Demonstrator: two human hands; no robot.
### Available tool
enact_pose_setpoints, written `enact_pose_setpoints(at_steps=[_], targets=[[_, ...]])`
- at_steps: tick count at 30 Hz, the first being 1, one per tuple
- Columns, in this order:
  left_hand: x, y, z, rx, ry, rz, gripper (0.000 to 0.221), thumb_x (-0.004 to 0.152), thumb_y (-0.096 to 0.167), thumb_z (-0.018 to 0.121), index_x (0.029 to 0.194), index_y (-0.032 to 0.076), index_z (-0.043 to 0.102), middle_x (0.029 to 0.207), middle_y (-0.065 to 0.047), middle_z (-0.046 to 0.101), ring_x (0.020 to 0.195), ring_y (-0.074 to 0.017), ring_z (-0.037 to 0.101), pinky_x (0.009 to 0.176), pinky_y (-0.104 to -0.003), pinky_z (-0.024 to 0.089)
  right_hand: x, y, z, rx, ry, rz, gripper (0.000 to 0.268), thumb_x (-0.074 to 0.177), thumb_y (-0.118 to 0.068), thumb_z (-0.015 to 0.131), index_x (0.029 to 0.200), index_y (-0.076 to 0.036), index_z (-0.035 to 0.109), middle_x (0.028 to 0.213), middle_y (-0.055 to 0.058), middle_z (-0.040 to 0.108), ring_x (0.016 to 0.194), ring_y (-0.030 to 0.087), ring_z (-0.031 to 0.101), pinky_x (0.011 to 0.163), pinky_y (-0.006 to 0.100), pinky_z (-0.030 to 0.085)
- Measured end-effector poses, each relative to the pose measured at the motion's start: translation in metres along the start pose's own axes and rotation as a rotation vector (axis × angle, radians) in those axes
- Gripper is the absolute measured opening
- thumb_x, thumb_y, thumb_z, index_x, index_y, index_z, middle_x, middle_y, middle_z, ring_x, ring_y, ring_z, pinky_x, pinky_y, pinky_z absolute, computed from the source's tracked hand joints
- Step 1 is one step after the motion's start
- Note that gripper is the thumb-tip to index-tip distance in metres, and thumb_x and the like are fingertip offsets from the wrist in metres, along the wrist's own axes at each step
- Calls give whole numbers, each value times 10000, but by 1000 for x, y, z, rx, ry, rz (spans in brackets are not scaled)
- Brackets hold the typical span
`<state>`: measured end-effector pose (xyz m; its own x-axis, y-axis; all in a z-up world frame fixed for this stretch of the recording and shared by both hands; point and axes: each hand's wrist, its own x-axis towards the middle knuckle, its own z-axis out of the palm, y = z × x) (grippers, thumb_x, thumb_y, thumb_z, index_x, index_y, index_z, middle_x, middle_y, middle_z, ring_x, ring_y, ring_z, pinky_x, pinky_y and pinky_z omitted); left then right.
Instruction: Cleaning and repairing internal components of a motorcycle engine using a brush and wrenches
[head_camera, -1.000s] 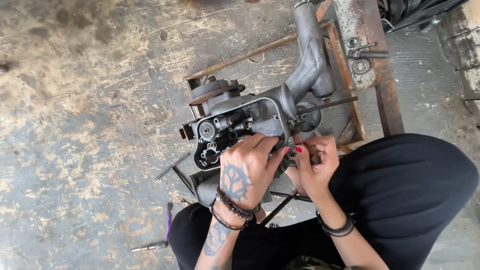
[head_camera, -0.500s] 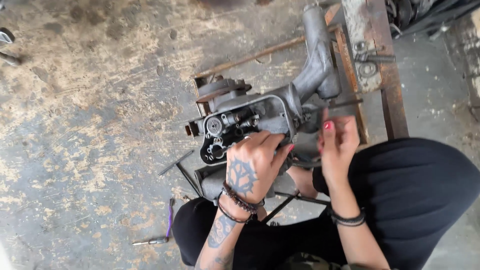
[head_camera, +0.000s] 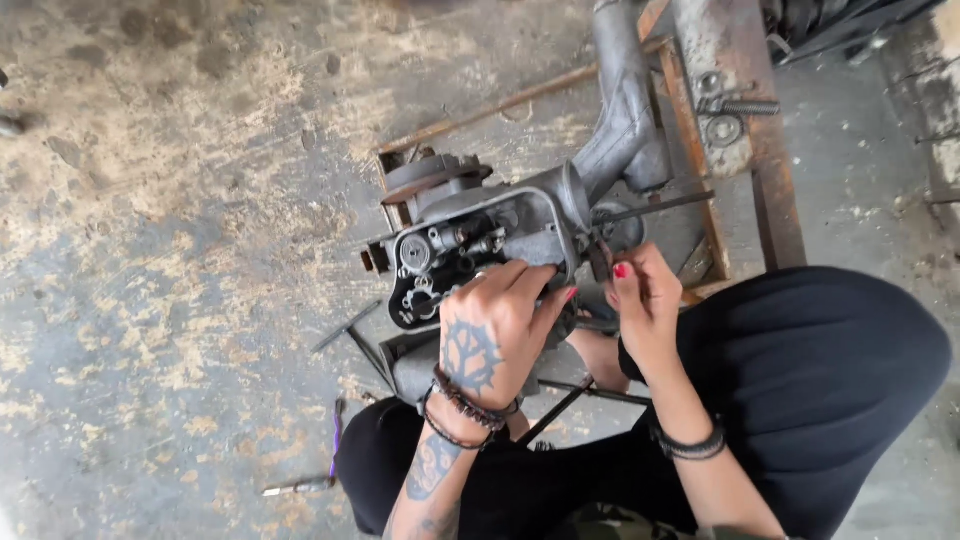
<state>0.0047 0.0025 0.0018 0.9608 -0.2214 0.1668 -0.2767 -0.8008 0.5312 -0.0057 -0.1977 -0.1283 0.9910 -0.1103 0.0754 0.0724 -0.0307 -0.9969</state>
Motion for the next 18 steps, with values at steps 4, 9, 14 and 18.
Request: enact_pose_setpoints(at_steps=[4, 9, 14, 18], targets=[[7, -1, -1, -26, 11, -17, 219, 922, 328, 732, 960, 114, 758, 729, -30, 665, 730, -284, 720, 601, -367, 581, 12, 15, -4, 0, -104, 41, 246, 1086, -122, 513, 867, -28, 573, 582, -22, 351, 516, 43, 358, 444, 215, 357], [-2, 2, -4, -39, -13, -13, 200, 943, 311, 716, 950, 115, 752, 729, -20, 661, 731, -280, 716, 606, -368, 580, 7, -20, 14, 232, -62, 213, 295, 1126, -266, 399, 894, -101, 478, 628, -46, 282, 490, 41, 294, 424, 198, 257], [8, 3, -7, -119, 10, -18, 170, 926, 261, 744, 942, 93, 753, 717, -45, 671, 712, -320, 706, 580, -377, 577, 2, -37, 31, 351, -88, 339, 294, 1122, -275, 382, 866, -140, 438, 622, -84, 263, 436, 12, 286, 364, 185, 242], [6, 2, -6, -93, 4, -13, 176, 919, 278, 745, 938, 103, 745, 716, -40, 662, 716, -311, 710, 581, -381, 574, 1, -53, 47, 464, -20, 416, 295, 1126, -262, 396, 852, -154, 415, 634, -89, 235, 446, -7, 248, 347, 163, 210]])
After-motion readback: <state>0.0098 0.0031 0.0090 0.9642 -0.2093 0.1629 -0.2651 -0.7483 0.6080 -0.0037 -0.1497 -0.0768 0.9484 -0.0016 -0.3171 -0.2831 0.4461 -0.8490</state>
